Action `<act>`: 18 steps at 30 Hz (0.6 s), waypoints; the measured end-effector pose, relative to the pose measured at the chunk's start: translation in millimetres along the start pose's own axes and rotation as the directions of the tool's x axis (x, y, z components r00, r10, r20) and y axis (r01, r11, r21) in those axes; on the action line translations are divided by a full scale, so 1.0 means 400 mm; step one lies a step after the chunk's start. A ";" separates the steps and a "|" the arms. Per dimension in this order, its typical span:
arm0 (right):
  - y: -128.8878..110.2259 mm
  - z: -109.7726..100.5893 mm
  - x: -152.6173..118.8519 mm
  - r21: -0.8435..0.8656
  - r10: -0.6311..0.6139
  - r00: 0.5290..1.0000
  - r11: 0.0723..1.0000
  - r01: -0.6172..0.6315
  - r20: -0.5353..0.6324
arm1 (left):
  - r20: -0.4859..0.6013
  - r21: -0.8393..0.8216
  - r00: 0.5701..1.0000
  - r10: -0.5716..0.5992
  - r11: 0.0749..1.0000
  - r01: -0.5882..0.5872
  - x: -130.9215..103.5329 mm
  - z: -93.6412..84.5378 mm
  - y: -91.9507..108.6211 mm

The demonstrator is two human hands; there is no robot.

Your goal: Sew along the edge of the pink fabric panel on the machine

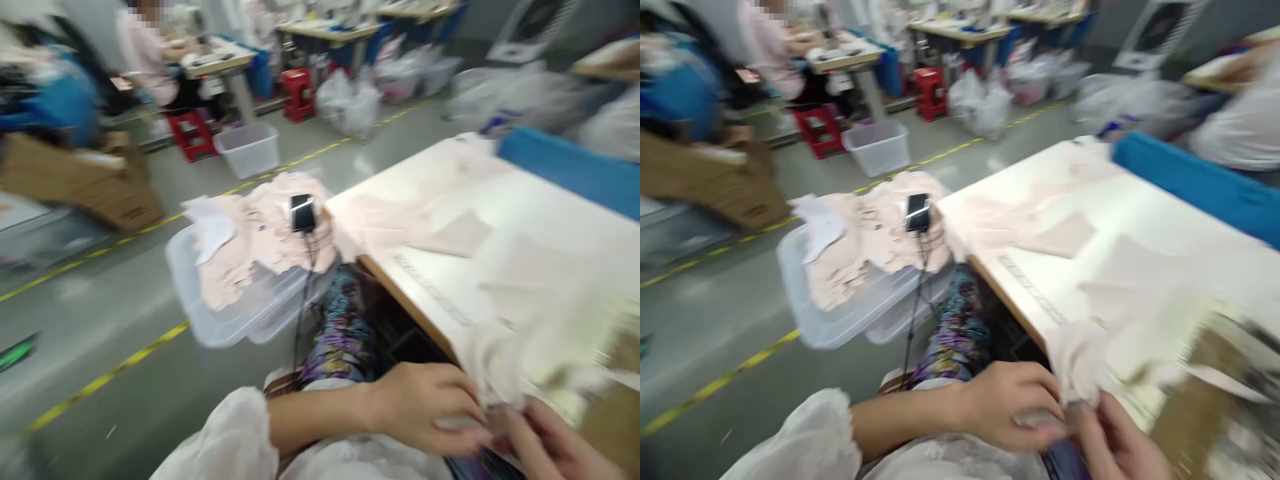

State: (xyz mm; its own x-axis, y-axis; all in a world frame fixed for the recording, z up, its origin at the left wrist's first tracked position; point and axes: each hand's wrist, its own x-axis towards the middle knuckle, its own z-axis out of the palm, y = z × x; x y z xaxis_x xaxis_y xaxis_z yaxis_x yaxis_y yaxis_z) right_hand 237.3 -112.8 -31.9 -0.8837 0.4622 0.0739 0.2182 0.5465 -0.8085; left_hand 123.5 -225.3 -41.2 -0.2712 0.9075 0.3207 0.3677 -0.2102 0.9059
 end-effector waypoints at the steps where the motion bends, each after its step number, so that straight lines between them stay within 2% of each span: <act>1: -0.014 -0.035 -0.020 0.007 0.080 0.995 0.997 -0.080 -0.063 | -0.088 -0.137 0.993 -0.076 0.988 0.064 0.008 -0.001 -0.003; 2: -0.032 -0.060 -0.035 0.032 0.153 0.982 0.988 -0.151 -0.106 | -0.130 -0.268 0.968 -0.215 0.947 0.175 0.021 -0.003 -0.006; 3: -0.050 -0.075 -0.043 0.061 0.204 0.970 0.978 -0.197 -0.134 | -0.092 -0.404 0.941 -0.326 0.876 0.264 0.036 -0.004 -0.008; 4: -0.066 -0.083 -0.046 0.079 0.220 0.963 0.974 -0.210 -0.152 | -0.011 -0.503 0.915 -0.403 0.793 0.344 0.053 -0.004 -0.007; 6: -0.089 -0.089 -0.042 0.062 0.195 0.964 0.980 -0.187 -0.180 | 0.201 -0.584 0.888 -0.414 0.677 0.448 0.088 -0.002 0.003; 8: -0.097 -0.091 -0.040 0.049 0.181 0.960 0.983 -0.174 -0.216 | 0.308 -0.538 0.882 -0.355 0.700 0.470 0.118 -0.001 0.021; 11: -0.088 -0.098 -0.051 0.184 0.243 0.935 0.963 -0.199 -0.260 | 0.301 -0.353 0.898 -0.321 0.837 0.418 0.156 -0.014 0.044; 13: -0.078 -0.104 -0.062 0.332 0.296 0.904 0.924 -0.189 -0.308 | 0.215 -0.245 0.927 -0.306 0.902 0.355 0.187 -0.040 0.052; 15: -0.067 -0.114 -0.073 0.445 0.346 0.857 0.881 -0.158 -0.381 | 0.017 -0.230 0.951 -0.308 0.925 0.303 0.233 -0.087 0.057; 16: -0.059 -0.122 -0.078 0.482 0.367 0.828 0.865 -0.137 -0.424 | -0.119 -0.268 0.941 -0.317 0.923 0.277 0.263 -0.118 0.061; 18: -0.038 -0.142 -0.094 0.523 0.397 0.779 0.846 -0.105 -0.486 | -0.407 -0.368 0.855 -0.321 0.915 0.168 0.335 -0.197 0.080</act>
State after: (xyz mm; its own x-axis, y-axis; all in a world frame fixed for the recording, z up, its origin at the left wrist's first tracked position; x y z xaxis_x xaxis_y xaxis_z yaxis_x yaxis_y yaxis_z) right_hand 290.6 -98.8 10.7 -0.4004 0.9161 0.0199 0.0609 0.0483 -0.9970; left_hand 28.8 -139.1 52.7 -0.7120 0.6955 0.0963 -0.0363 -0.1735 0.9842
